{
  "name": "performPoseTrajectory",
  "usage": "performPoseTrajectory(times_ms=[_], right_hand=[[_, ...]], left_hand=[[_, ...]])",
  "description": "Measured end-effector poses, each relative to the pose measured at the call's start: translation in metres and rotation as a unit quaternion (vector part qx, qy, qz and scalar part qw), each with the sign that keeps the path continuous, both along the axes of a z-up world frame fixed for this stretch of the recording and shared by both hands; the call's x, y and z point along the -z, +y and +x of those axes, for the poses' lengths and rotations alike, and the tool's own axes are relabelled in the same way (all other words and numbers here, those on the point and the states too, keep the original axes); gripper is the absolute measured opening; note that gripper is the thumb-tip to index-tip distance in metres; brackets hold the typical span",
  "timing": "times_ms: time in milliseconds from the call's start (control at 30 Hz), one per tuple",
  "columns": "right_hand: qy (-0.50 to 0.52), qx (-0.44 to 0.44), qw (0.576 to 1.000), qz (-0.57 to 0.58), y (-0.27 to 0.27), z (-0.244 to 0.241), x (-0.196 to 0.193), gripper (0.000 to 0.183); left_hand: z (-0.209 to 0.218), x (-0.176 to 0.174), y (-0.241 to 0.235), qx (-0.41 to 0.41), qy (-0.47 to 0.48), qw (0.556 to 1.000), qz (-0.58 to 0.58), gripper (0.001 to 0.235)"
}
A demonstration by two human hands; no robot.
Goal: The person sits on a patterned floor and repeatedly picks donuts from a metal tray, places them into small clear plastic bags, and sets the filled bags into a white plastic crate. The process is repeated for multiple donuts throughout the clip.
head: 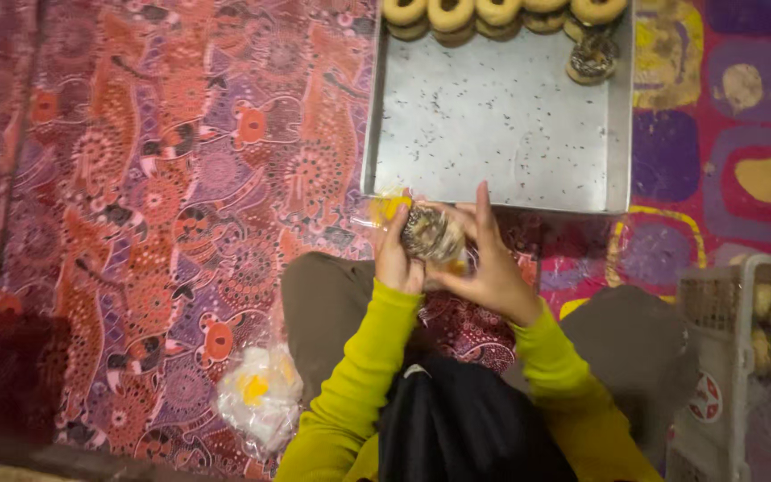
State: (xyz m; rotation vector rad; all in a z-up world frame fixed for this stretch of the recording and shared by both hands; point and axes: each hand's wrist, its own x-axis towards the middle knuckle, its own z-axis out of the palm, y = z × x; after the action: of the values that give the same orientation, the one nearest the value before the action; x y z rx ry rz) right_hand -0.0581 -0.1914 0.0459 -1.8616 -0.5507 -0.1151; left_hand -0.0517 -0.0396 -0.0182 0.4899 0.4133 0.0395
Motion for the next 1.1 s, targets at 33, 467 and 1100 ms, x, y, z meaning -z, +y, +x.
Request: performPoseTrajectory(times_ms=[33,467,1100], right_hand=[[0.008,-0.006,1.0,-0.014,0.004,-0.002,-0.007,0.119],[0.05,0.041,0.983,-0.172,-0.007,-0.053,-0.035,0.012],[0.061,-0.299,0.927,-0.217,-0.061,-0.089,0.013,0.041]], left_hand=[[-0.002,-0.001,0.002,0.002,0.011,1.0,-0.005,0.033],[-0.078,-0.02,0.019,0.128,-0.091,0.963,0.219,0.03],[-0.104,-0.091,0.03,0.385,-0.346,0.755,0.403,0.032]])
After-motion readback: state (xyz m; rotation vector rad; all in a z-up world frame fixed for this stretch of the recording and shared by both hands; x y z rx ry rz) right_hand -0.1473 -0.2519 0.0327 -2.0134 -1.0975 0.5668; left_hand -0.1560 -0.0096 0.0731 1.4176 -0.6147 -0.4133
